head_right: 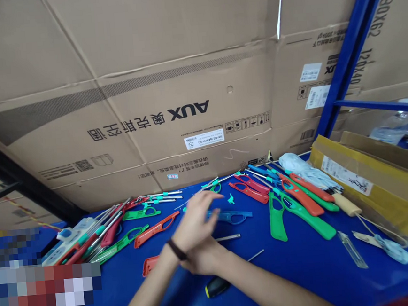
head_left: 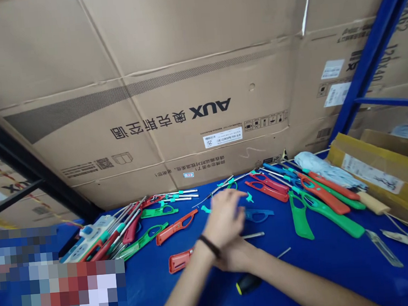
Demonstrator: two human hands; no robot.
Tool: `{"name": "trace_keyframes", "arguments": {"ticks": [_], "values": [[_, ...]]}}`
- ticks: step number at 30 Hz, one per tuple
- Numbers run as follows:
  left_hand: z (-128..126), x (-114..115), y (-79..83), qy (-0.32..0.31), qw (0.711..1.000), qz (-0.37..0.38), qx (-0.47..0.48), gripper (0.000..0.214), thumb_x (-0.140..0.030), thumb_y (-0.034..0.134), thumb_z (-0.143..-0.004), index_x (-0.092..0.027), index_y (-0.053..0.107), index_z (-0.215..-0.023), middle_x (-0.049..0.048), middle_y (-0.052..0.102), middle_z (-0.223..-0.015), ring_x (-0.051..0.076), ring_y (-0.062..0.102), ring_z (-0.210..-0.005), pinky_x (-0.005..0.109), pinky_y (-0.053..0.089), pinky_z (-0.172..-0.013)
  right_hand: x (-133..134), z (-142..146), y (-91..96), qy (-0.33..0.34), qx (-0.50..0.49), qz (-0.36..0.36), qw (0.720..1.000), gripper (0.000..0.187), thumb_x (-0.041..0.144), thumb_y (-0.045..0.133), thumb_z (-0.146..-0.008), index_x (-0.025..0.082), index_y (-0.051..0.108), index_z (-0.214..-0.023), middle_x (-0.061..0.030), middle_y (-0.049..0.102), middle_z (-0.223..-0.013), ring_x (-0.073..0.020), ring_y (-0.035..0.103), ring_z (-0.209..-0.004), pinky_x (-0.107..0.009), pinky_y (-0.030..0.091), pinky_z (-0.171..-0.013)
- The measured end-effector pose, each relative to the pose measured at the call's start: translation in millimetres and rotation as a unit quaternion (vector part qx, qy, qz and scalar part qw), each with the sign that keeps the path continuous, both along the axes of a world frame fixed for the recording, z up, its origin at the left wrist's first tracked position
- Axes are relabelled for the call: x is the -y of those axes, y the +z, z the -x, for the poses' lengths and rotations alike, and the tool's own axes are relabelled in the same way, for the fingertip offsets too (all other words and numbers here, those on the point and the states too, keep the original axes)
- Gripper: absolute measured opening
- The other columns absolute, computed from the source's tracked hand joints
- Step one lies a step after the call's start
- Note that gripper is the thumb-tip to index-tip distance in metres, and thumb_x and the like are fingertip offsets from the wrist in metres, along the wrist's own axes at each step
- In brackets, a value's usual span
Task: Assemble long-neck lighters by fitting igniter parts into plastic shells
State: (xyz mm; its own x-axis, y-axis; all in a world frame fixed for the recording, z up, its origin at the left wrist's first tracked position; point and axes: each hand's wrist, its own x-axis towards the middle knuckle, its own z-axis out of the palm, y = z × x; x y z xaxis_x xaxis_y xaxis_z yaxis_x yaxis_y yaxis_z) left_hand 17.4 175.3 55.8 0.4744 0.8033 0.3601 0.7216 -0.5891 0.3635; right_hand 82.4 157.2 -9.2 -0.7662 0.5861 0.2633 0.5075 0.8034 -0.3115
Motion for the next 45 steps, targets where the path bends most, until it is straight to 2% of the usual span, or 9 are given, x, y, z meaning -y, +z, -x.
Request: {"name": "trace_keyframes", "arguments": {"ticks": [4,10,14,22,28,33,38,41,45], "values": [[-117,31,0.8,-0.248,0.963,-0.070,-0.082,0.038,-0.023,0.061,-0.078,-0.020,0.056,-0.116,0.0068,0.059,-0.118,0.027,0.052,-0.108,0.044,0.042,-0.088,1,0,3.2,0.013,0.003,-0.008,1.000,0.015,0.031,0.052,-0.090,0.022,0.065,-0.090,-0.0017,0.068,-0.090,-0.0178,0.055,-0.089,-0.031,0.037,-0.082],[-222,34,-46.6,-0.395,0.888,-0.127,-0.201,0.028,-0.017,0.042,-0.092,-0.017,0.066,-0.107,0.0099,0.063,-0.118,0.023,0.057,-0.108,0.037,0.044,-0.077,7,-3,11.2,0.014,-0.003,-0.033,0.999,0.018,0.030,0.049,-0.093,0.019,0.063,-0.089,-0.0012,0.068,-0.091,-0.0160,0.055,-0.089,-0.030,0.032,-0.085],[-233,27,-63.8,-0.413,0.875,-0.145,-0.210,0.030,-0.017,0.040,-0.093,-0.013,0.066,-0.106,0.0146,0.064,-0.118,0.021,0.064,-0.098,0.031,0.045,-0.071,7,-4,12.6,0.021,0.008,-0.039,0.999,0.016,0.030,0.051,-0.092,0.019,0.063,-0.090,-0.0010,0.068,-0.092,-0.0165,0.055,-0.090,-0.030,0.032,-0.084],[-227,28,-43.8,-0.503,0.811,-0.226,-0.196,0.020,-0.011,0.053,-0.085,-0.018,0.071,-0.089,0.0067,0.073,-0.087,0.016,0.065,-0.081,0.024,0.043,-0.052,3,-1,8.2,0.032,0.000,-0.042,0.999,0.013,0.028,0.054,-0.090,0.018,0.063,-0.089,-0.0011,0.068,-0.090,-0.0157,0.054,-0.087,-0.030,0.031,-0.079],[-226,34,-51.0,-0.438,0.860,-0.206,-0.158,0.017,-0.014,0.052,-0.086,-0.012,0.068,-0.083,0.0062,0.070,-0.075,0.017,0.066,-0.070,0.025,0.047,-0.056,5,-3,4.1,0.028,-0.019,-0.054,0.998,0.015,0.027,0.051,-0.092,0.020,0.063,-0.091,-0.0013,0.067,-0.090,-0.0157,0.054,-0.086,-0.030,0.030,-0.080],[-173,26,-30.2,-0.343,0.917,-0.183,-0.091,0.022,-0.020,0.044,-0.093,-0.011,0.064,-0.094,0.0050,0.066,-0.082,0.018,0.065,-0.075,0.026,0.049,-0.058,1,1,-1.7,0.030,-0.009,-0.059,0.998,0.013,0.028,0.054,-0.090,0.020,0.064,-0.091,-0.0013,0.067,-0.088,-0.0156,0.054,-0.084,-0.029,0.033,-0.078],[-42,7,-5.2,-0.178,0.979,-0.024,0.100,0.017,-0.029,0.054,-0.090,-0.018,0.063,-0.100,0.0036,0.069,-0.091,0.015,0.065,-0.081,0.023,0.051,-0.071,-2,3,-10.5,0.015,-0.002,-0.068,0.998,0.018,0.030,0.051,-0.090,0.021,0.066,-0.094,-0.0024,0.067,-0.092,-0.0191,0.055,-0.090,-0.031,0.037,-0.083],[47,4,-3.8,0.006,0.959,0.054,0.277,0.016,-0.032,0.069,-0.078,-0.019,0.068,-0.086,0.0025,0.071,-0.085,0.017,0.067,-0.077,0.026,0.053,-0.071,0,1,-8.0,0.034,-0.027,-0.069,0.997,0.019,0.030,0.051,-0.091,0.021,0.065,-0.100,-0.0040,0.067,-0.098,-0.0204,0.055,-0.097,-0.033,0.034,-0.090],[131,20,-15.1,0.119,0.925,0.013,0.360,0.026,-0.039,0.072,-0.072,-0.016,0.062,-0.079,0.0050,0.070,-0.083,0.022,0.067,-0.084,0.033,0.055,-0.073,2,-1,-1.0,0.033,-0.034,-0.055,0.997,0.016,0.031,0.054,-0.091,0.021,0.066,-0.089,-0.0017,0.069,-0.086,-0.0159,0.058,-0.082,-0.030,0.036,-0.081]]}}
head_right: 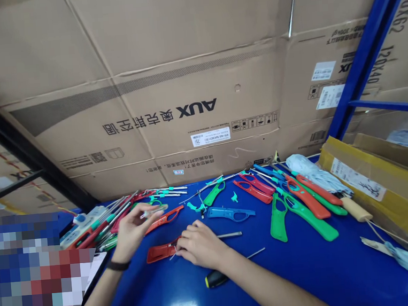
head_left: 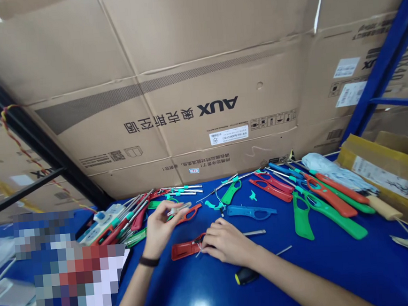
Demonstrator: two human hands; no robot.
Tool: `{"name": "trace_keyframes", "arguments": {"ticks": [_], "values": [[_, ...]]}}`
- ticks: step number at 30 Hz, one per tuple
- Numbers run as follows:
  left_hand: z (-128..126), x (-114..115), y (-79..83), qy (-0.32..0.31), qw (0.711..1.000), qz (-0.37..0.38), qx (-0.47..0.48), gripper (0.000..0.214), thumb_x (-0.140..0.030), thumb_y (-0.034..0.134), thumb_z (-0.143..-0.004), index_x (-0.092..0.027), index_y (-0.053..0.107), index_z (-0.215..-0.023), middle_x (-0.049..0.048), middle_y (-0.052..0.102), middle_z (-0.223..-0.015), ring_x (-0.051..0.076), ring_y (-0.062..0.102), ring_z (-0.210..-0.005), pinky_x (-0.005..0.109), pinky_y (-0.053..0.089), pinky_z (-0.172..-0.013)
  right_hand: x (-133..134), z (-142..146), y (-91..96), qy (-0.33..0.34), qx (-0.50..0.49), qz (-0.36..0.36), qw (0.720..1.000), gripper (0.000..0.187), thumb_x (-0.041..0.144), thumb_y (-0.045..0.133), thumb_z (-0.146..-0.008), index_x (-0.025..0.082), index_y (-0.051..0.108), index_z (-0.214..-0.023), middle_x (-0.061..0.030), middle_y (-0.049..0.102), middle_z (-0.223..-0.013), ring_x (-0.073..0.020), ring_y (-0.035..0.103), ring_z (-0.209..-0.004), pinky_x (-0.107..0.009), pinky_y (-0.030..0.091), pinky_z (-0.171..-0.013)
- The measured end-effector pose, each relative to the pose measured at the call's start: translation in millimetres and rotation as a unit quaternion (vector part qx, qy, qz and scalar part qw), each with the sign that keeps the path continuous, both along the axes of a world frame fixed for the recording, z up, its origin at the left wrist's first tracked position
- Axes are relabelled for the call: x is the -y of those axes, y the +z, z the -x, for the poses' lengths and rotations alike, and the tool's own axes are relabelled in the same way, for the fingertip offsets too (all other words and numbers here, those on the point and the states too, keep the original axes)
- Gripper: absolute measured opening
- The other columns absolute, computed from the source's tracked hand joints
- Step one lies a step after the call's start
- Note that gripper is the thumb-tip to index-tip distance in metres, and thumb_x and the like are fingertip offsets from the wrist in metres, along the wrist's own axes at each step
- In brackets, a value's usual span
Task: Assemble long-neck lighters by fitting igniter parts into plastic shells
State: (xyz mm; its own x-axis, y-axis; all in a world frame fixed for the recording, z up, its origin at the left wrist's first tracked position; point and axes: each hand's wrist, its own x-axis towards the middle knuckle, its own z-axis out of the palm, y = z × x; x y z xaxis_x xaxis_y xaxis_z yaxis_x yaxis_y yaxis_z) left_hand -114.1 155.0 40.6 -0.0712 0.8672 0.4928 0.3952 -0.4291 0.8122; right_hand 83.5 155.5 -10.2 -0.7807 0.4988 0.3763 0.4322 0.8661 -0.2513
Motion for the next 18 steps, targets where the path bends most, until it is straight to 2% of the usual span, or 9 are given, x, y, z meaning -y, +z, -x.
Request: {"name": "trace_keyframes", "arguments": {"ticks": [2,4,6,9,11,13,15,18], "values": [[19,14,-8.5,0.032,0.999,0.002,0.020,0.029,-0.042,0.071,-0.071,-0.016,0.061,-0.077,0.0085,0.070,-0.093,0.025,0.065,-0.095,0.035,0.055,-0.078,0,0,1.6,0.005,-0.009,-0.002,1.000,0.017,0.031,0.054,-0.091,0.020,0.066,-0.089,-0.0012,0.069,-0.084,-0.0150,0.058,-0.079,-0.029,0.036,-0.080],[26,26,-17.8,0.041,0.997,0.043,0.052,0.028,-0.042,0.067,-0.076,-0.016,0.059,-0.077,0.0110,0.070,-0.100,0.026,0.065,-0.097,0.037,0.055,-0.082,0,-1,2.0,0.005,-0.021,-0.003,1.000,0.018,0.032,0.053,-0.091,0.020,0.066,-0.088,-0.0011,0.069,-0.083,-0.0145,0.059,-0.077,-0.029,0.036,-0.078],[26,34,-27.0,0.038,0.994,0.074,0.068,0.028,-0.043,0.062,-0.080,-0.016,0.056,-0.079,0.0107,0.072,-0.094,0.025,0.068,-0.090,0.038,0.055,-0.080,1,-1,2.3,0.008,-0.039,0.003,0.999,0.019,0.031,0.053,-0.092,0.020,0.067,-0.087,-0.0013,0.069,-0.082,-0.0141,0.059,-0.075,-0.029,0.036,-0.078],[23,34,-38.2,0.028,0.995,0.088,0.043,0.032,-0.047,0.059,-0.081,-0.015,0.058,-0.080,0.0068,0.072,-0.073,0.022,0.069,-0.069,0.034,0.056,-0.069,2,-1,3.1,0.017,-0.082,0.033,0.996,0.014,0.026,0.055,-0.091,0.020,0.067,-0.090,-0.0004,0.071,-0.084,-0.0131,0.060,-0.075,-0.028,0.036,-0.081],[22,33,-42.7,0.026,0.995,0.090,0.018,0.035,-0.048,0.056,-0.082,-0.014,0.062,-0.087,0.0058,0.070,-0.072,0.020,0.067,-0.065,0.032,0.055,-0.065,3,-2,3.9,0.011,-0.111,0.058,0.992,0.011,0.023,0.057,-0.089,0.021,0.068,-0.092,0.0007,0.072,-0.085,-0.0133,0.060,-0.076,-0.028,0.036,-0.083],[22,34,-44.6,0.022,0.996,0.087,-0.010,0.034,-0.046,0.052,-0.085,-0.016,0.065,-0.095,0.0071,0.071,-0.086,0.020,0.066,-0.075,0.032,0.053,-0.071,3,-2,4.7,-0.001,-0.133,0.079,0.988,0.010,0.022,0.059,-0.088,0.022,0.068,-0.091,0.0014,0.072,-0.085,-0.0142,0.060,-0.077,-0.028,0.037,-0.082],[20,37,-44.8,0.011,0.995,0.085,-0.042,0.029,-0.042,0.052,-0.087,-0.019,0.067,-0.095,0.0068,0.070,-0.096,0.021,0.064,-0.088,0.032,0.050,-0.079,3,-2,5.5,-0.011,-0.149,0.097,0.984,0.009,0.021,0.061,-0.086,0.023,0.069,-0.091,0.0017,0.072,-0.085,-0.0147,0.060,-0.077,-0.029,0.037,-0.082],[16,42,-44.2,-0.006,0.993,0.090,-0.080,0.024,-0.038,0.052,-0.087,-0.020,0.067,-0.087,0.0050,0.069,-0.088,0.021,0.061,-0.087,0.031,0.045,-0.082,3,-2,6.4,-0.020,-0.165,0.114,0.980,0.010,0.020,0.063,-0.085,0.024,0.069,-0.092,0.0021,0.073,-0.085,-0.0146,0.060,-0.077,-0.029,0.037,-0.083]]}}
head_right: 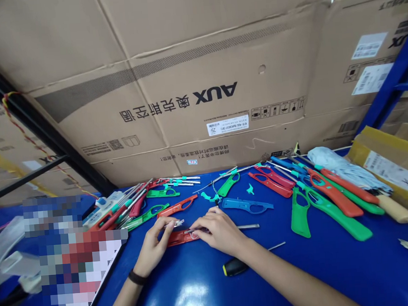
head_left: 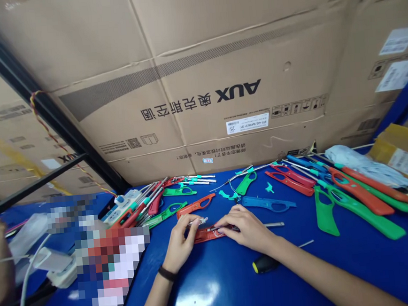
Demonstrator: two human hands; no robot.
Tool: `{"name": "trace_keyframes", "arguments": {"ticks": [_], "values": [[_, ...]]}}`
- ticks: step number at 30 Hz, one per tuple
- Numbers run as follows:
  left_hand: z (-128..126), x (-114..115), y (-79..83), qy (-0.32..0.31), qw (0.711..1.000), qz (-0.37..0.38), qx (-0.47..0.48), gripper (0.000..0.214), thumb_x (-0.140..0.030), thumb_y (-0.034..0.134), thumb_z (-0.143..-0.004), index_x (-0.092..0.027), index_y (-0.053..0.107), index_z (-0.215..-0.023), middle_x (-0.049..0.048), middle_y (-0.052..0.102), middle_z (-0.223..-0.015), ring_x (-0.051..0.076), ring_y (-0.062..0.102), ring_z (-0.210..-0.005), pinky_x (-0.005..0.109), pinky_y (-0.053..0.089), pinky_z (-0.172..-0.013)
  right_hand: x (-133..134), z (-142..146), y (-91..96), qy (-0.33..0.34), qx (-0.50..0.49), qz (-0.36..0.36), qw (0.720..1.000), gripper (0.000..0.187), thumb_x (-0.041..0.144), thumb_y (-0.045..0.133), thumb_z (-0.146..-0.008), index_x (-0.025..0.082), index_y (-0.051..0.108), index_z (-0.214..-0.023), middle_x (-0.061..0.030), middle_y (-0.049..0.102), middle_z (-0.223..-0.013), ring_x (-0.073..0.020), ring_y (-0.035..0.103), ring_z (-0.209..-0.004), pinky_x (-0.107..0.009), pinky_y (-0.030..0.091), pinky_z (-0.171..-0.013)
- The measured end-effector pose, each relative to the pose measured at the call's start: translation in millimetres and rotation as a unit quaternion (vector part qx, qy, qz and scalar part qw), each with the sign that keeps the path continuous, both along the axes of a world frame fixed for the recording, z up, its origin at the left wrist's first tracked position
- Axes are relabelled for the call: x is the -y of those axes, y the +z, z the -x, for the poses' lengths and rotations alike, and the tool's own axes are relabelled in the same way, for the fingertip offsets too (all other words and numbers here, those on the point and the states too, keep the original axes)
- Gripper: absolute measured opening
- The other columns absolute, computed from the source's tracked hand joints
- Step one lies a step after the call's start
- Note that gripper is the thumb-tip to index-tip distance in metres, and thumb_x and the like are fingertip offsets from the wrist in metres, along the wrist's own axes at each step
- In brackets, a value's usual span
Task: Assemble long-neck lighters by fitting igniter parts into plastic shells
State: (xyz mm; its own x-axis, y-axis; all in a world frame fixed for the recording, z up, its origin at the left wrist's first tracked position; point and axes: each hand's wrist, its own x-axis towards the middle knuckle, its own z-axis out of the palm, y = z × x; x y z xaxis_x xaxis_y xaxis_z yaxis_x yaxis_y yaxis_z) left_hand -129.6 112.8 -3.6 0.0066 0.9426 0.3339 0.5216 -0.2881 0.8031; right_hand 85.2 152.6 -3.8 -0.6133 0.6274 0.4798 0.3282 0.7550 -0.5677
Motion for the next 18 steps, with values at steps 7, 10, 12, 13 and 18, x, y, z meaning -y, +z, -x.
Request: {"name": "trace_keyframes", "arguments": {"ticks": [7,10,12,13,18], "values": [[-3.4,5.1,0.3,-0.017,0.992,0.010,-0.126,0.029,-0.038,0.044,-0.092,-0.019,0.063,-0.080,0.0035,0.065,-0.078,0.019,0.056,-0.076,0.031,0.042,-0.074,0.4,0.8,0.5,-0.020,0.005,-0.007,1.000,0.006,0.023,0.060,-0.087,0.021,0.066,-0.086,0.0019,0.071,-0.082,-0.0133,0.060,-0.076,-0.029,0.036,-0.085],[-4.5,5.9,1.1,-0.021,0.990,0.007,-0.143,0.029,-0.037,0.043,-0.092,-0.020,0.062,-0.081,0.0030,0.066,-0.078,0.019,0.056,-0.075,0.032,0.041,-0.075,0.6,1.2,0.1,-0.028,0.013,-0.009,0.999,0.006,0.024,0.060,-0.087,0.021,0.065,-0.085,0.0020,0.069,-0.079,-0.0130,0.059,-0.075,-0.029,0.036,-0.083],[-5.5,6.4,1.4,-0.025,0.989,0.005,-0.146,0.028,-0.036,0.043,-0.092,-0.020,0.063,-0.081,0.0030,0.066,-0.078,0.019,0.056,-0.074,0.032,0.041,-0.075,0.4,1.3,-0.6,-0.032,0.021,-0.014,0.999,0.006,0.024,0.060,-0.087,0.020,0.064,-0.084,0.0022,0.067,-0.074,-0.0124,0.058,-0.071,-0.029,0.036,-0.083],[-6.0,6.7,1.5,-0.026,0.989,0.005,-0.147,0.027,-0.036,0.044,-0.092,-0.020,0.063,-0.081,0.0031,0.067,-0.078,0.019,0.056,-0.074,0.032,0.041,-0.074,0.2,1.4,-1.0,-0.036,0.024,-0.017,0.999,0.006,0.023,0.060,-0.086,0.020,0.063,-0.083,0.0024,0.065,-0.071,-0.0120,0.058,-0.069,-0.029,0.036,-0.083],[-7.5,8.1,2.3,-0.026,0.988,0.002,-0.153,0.027,-0.035,0.044,-0.092,-0.020,0.062,-0.080,0.0017,0.066,-0.075,0.018,0.055,-0.072,0.031,0.039,-0.074,-0.8,1.2,-2.8,-0.034,0.026,-0.023,0.999,0.006,0.021,0.060,-0.085,0.019,0.062,-0.080,0.0027,0.062,-0.067,-0.0113,0.055,-0.065,-0.028,0.035,-0.080]]}}
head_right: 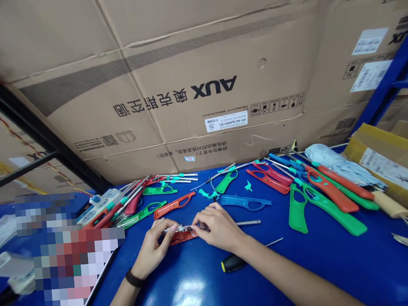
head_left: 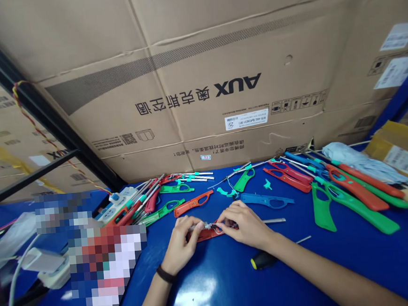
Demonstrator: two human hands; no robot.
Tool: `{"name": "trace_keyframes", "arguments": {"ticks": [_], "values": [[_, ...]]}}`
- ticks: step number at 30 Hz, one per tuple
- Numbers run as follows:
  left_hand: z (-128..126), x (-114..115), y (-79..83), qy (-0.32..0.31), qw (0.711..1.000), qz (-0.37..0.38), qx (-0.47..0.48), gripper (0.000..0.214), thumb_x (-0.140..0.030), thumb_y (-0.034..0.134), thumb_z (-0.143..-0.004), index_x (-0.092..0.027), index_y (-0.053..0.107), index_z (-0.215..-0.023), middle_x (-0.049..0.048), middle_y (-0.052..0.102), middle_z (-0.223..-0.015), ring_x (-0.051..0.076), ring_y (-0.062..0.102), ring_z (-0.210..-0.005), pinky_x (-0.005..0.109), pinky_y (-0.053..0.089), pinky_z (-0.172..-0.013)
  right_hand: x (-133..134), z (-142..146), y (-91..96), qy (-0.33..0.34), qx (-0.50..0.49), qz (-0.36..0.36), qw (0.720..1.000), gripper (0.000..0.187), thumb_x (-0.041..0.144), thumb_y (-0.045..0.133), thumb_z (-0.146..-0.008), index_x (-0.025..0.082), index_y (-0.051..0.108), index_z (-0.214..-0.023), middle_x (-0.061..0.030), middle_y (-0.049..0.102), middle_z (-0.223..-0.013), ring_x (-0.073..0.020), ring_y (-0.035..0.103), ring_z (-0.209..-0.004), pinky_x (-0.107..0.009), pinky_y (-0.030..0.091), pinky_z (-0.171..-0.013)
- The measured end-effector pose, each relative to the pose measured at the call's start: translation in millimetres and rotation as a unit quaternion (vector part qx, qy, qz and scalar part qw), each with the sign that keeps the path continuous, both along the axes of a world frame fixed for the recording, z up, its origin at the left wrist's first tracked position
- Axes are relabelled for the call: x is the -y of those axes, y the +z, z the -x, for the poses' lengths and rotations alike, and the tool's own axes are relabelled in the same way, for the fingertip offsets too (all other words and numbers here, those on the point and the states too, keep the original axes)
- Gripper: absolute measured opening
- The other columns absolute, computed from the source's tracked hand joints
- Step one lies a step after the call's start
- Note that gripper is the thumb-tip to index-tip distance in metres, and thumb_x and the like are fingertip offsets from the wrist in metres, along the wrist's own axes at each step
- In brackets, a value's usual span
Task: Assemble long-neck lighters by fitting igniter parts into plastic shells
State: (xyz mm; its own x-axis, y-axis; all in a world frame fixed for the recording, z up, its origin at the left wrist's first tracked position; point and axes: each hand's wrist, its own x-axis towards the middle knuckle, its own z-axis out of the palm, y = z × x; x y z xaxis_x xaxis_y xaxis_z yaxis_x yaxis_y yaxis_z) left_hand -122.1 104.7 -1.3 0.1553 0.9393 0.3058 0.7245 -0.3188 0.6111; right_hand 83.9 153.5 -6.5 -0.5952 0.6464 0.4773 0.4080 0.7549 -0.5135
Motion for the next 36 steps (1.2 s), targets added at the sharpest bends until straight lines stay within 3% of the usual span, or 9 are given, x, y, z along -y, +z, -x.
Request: {"name": "trace_keyframes", "arguments": {"ticks": [20,36], "values": [[-0.8,-1.4,0.0,-0.012,1.000,0.003,-0.018,0.030,-0.039,0.040,-0.093,-0.021,0.062,-0.081,0.0030,0.065,-0.075,0.019,0.055,-0.073,0.032,0.039,-0.075,1.1,-0.2,-1.7,0.014,0.018,-0.021,1.000,0.013,0.026,0.054,-0.090,0.020,0.062,-0.082,0.0012,0.067,-0.073,-0.0128,0.058,-0.070,-0.031,0.032,-0.086],[-0.8,-1.2,0.4,-0.012,1.000,0.006,-0.018,0.029,-0.038,0.040,-0.093,-0.021,0.060,-0.081,0.0026,0.064,-0.074,0.018,0.053,-0.071,0.033,0.039,-0.076,1.0,-1.3,0.1,0.015,0.025,-0.022,0.999,0.011,0.024,0.055,-0.089,0.020,0.063,-0.083,0.0004,0.067,-0.074,-0.0129,0.058,-0.071,-0.029,0.032,-0.080]]}}
